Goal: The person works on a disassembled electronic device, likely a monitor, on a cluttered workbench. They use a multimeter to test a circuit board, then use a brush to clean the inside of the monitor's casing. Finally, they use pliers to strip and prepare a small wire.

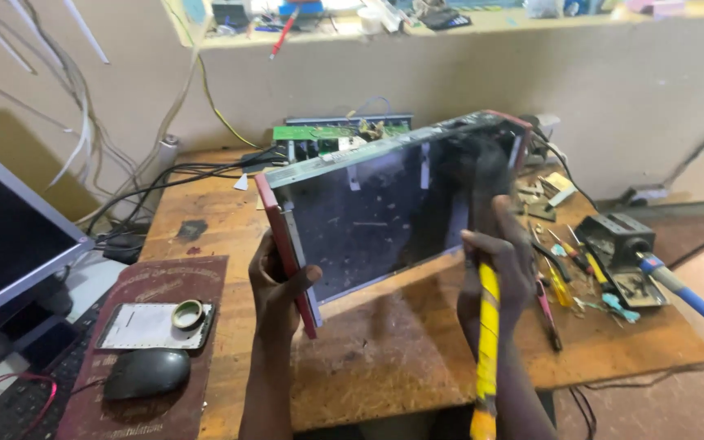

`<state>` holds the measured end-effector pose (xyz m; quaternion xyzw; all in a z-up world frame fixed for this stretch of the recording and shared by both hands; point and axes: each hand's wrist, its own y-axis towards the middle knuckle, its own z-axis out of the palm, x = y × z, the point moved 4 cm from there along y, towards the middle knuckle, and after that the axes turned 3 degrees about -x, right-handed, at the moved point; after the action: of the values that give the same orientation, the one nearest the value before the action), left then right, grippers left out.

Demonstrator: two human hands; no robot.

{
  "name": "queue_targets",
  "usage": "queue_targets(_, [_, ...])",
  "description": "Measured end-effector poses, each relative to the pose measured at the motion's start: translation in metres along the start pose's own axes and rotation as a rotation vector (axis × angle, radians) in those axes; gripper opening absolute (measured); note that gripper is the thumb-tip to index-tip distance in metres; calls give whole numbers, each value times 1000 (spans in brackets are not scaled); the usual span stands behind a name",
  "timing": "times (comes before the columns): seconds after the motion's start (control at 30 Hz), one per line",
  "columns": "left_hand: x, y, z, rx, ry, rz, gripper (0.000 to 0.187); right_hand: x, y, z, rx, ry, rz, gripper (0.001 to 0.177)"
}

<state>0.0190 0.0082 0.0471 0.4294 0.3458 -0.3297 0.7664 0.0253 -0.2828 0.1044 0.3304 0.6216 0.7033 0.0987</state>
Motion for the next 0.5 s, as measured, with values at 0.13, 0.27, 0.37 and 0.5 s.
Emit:
queue_targets(0.13, [0, 4, -1, -23, 1, 4, 59, -10, 3, -9, 554, -252, 709, 6])
queue_targets(0.27, [-6, 3, 3, 9, 3, 27, 52, -44, -15, -36, 433, 749, 1112, 7])
queue_targets(0.37, [-1, 3, 1, -21, -56, -27, 57, -40, 5, -30, 216, 1194, 1061, 11])
queue_targets(0.5, [-1, 2, 0, -30, 20, -3, 53, -9, 13, -22, 33, 182, 272, 15])
